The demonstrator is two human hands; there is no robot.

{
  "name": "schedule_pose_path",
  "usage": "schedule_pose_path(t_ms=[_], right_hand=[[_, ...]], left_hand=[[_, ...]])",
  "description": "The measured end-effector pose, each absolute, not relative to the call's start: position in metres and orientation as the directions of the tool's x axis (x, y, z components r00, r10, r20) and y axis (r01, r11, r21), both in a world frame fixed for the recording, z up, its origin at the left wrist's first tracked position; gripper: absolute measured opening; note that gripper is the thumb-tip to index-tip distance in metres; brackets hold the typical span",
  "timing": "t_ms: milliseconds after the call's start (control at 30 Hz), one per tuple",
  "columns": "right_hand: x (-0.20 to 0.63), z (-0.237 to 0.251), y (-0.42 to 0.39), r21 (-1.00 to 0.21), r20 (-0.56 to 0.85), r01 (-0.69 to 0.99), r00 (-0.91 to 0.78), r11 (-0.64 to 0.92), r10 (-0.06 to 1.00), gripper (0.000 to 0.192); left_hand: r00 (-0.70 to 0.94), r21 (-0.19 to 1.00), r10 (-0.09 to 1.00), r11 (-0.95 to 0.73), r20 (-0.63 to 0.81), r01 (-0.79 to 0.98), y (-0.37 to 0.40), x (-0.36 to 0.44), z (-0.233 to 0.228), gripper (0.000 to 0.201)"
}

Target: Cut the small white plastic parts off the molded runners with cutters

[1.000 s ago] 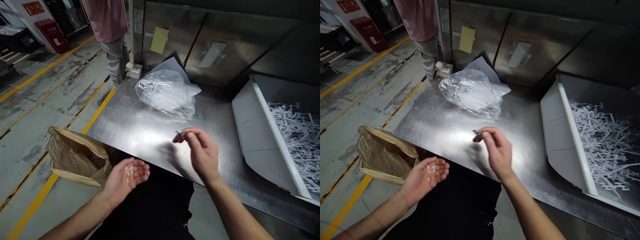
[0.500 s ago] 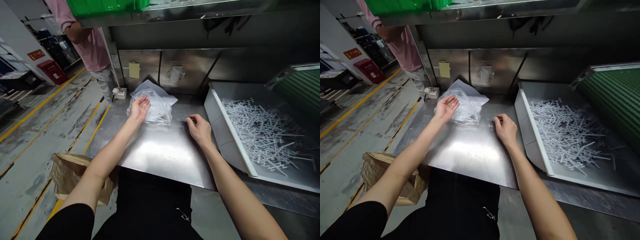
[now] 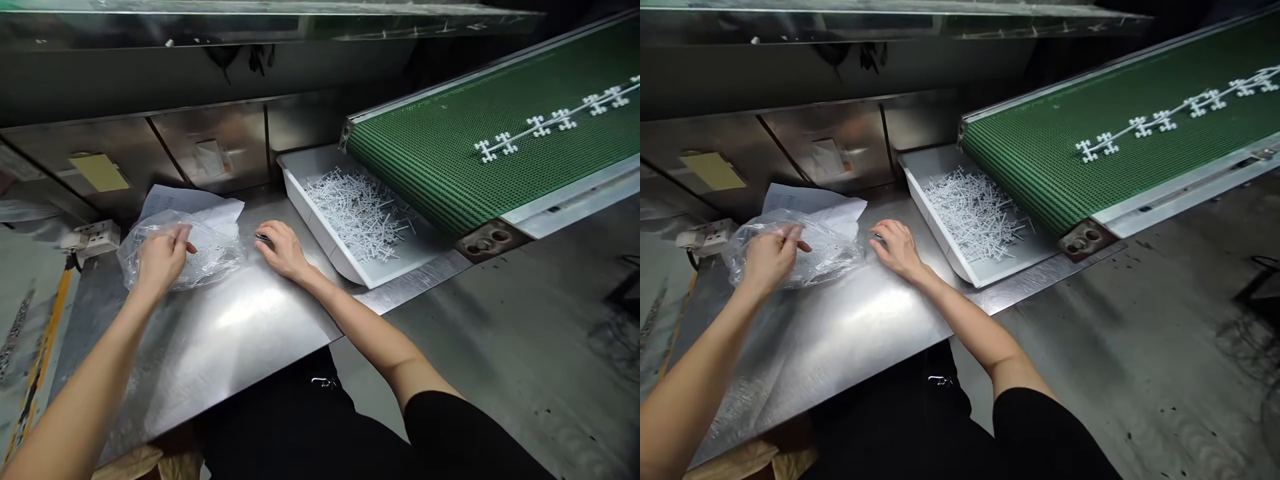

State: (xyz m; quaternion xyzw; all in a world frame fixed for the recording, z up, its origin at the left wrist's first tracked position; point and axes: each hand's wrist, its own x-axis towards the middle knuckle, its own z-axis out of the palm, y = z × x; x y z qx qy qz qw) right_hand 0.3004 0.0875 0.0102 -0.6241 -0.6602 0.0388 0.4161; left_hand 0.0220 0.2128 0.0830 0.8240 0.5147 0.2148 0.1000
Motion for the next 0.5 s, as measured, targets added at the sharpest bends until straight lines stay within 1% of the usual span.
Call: schedule_pose_path(t_ms=[67, 133, 167, 233, 300, 367, 400, 467, 500], right_hand=[[0.302, 0.011, 0.068, -0.591, 0.514, 0.769, 0.127, 0.243, 0.848, 0.023], [0.304, 0.012, 0.049, -0.608, 0.52, 0.749, 0.128, 0.262, 0.845, 0.023], [0.305, 0.013, 0.042, -0.615, 0.52, 0.742, 0.127, 0.267, 0.845, 0.024], [0.305, 0.013, 0.032, -0.623, 0.51, 0.735, 0.122, 0.268, 0.851, 0.024], [0.299, 0.013, 0.031, -0.618, 0.489, 0.743, 0.108, 0.256, 0.865, 0.026], [0.289, 0.014, 0.039, -0.594, 0.458, 0.77, 0.084, 0.234, 0.885, 0.034], [0.282, 0.015, 0.046, -0.572, 0.439, 0.79, 0.069, 0.22, 0.896, 0.043], [0.269, 0.018, 0.064, -0.511, 0.397, 0.838, 0.035, 0.189, 0.917, 0.061], [0.263, 0.02, 0.074, -0.475, 0.375, 0.863, 0.021, 0.172, 0.927, 0.063]], left_hand=[[0.402, 0.313, 0.886, -0.459, 0.232, 0.831, 0.209, 0.025, 0.084, 0.058], [0.463, 0.248, 0.85, -0.519, 0.25, 0.818, 0.206, 0.028, 0.084, 0.07], [0.498, 0.225, 0.83, -0.551, 0.252, 0.804, 0.205, 0.028, 0.084, 0.071], [0.556, 0.227, 0.798, -0.6, 0.233, 0.767, 0.202, 0.027, 0.085, 0.066], [0.59, 0.286, 0.784, -0.621, 0.194, 0.73, 0.198, 0.023, 0.086, 0.06], [0.603, 0.338, 0.779, -0.622, 0.174, 0.706, 0.193, 0.017, 0.087, 0.058], [0.601, 0.344, 0.779, -0.622, 0.181, 0.703, 0.19, 0.014, 0.087, 0.058], [0.593, 0.311, 0.775, -0.632, 0.22, 0.71, 0.186, 0.007, 0.083, 0.061], [0.6, 0.281, 0.764, -0.645, 0.238, 0.711, 0.184, 0.002, 0.081, 0.062]])
